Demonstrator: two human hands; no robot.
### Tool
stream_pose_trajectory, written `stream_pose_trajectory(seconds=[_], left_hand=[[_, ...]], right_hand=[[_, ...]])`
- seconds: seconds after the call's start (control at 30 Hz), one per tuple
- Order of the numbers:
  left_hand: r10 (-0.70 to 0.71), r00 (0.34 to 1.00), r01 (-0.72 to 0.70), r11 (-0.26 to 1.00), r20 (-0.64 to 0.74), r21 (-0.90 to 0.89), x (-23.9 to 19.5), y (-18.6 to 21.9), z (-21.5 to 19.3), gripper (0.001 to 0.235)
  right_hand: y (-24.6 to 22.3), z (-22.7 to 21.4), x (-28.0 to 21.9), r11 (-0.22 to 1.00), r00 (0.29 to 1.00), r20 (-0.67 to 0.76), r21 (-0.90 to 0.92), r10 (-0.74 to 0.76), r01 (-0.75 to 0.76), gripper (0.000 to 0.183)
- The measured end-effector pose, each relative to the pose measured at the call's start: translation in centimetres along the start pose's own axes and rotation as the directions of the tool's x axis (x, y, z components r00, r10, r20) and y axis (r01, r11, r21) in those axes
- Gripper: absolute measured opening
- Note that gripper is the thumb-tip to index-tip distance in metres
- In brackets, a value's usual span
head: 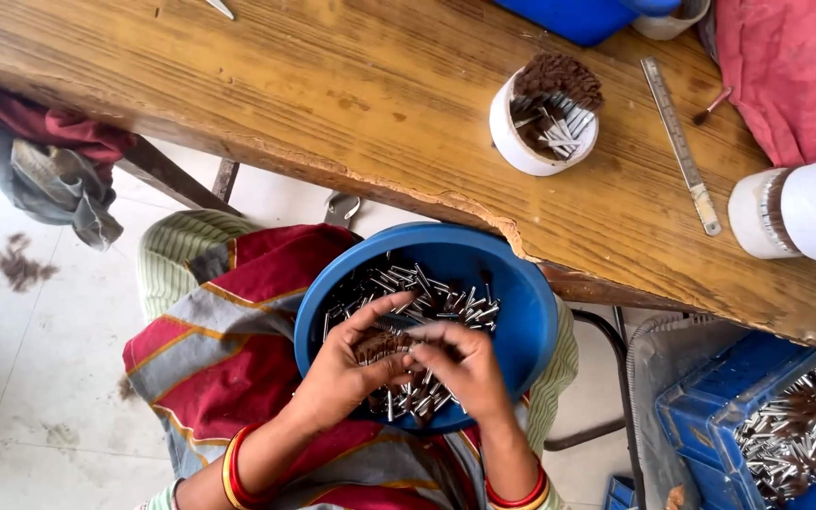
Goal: Trimming excess material from small metal/plastic parts using scissors and sorting them into containers.
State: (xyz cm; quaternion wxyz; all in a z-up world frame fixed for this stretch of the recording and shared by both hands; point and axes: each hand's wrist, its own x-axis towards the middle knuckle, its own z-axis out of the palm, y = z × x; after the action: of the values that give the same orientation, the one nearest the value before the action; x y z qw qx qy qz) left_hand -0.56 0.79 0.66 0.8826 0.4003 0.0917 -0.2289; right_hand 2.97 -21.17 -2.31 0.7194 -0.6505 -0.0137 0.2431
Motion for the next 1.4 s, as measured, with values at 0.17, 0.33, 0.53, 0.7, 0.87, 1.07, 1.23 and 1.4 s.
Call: stream_pose_trajectory(seconds=[0.17,0.33,0.53,0.7,0.87,1.07,1.23,1.4], left_hand=[[-0.045,0.998,0.045,0.999,-0.035,-0.012,-0.1,-0.2,0.1,0.072],[-0.048,0.999,0.048,0.999,-0.01,0.009,0.3,-0.2,0.2,0.073],[-0.064,0.998,0.064,0.998,-0.008,0.0,0.3,0.0,0.3,0.073],[-0.051,0.999,0.051,0.997,0.005,-0.065,0.0,0.4,0.3,0.072],[0.023,0.999,-0.022,1.0,-0.025,0.021,0.4,-0.4,0.2,0.068],[0.076,0.997,-0.075,0.996,-0.012,0.057,0.3,-0.8,-0.1,0.063],[0.026,0.998,-0.023,0.998,-0.051,0.053,0.1,-0.4,0.4,0.064],[-0.029,0.996,0.034,0.997,-0.08,0.063,0.5,-0.2,0.5,0.063]], right_hand=[[0.9,-1.7,0.1,0.968,0.975,-0.155,0.167,-0.16,0.185,0.025],[0.4,0.1,0.1,0.992,0.99,-0.064,-0.035,-0.123,0.121,0.011],[-0.9,0.3,0.4,0.985,0.987,0.066,-0.074,-0.149,0.154,0.015],[0.7,-1.1,1.0,0.912,0.968,-0.127,0.329,-0.216,0.247,0.018],[-1.6,1.0,0.0,0.977,0.988,-0.01,-0.15,-0.155,0.152,0.005],[-1.6,2.2,-0.2,0.951,0.954,-0.195,-0.255,-0.227,0.174,0.007],[-2.0,1.2,1.0,0.983,0.983,-0.109,-0.128,-0.147,0.133,0.006],[-1.8,-0.3,1.0,0.967,0.956,-0.158,-0.106,-0.247,0.233,0.017]])
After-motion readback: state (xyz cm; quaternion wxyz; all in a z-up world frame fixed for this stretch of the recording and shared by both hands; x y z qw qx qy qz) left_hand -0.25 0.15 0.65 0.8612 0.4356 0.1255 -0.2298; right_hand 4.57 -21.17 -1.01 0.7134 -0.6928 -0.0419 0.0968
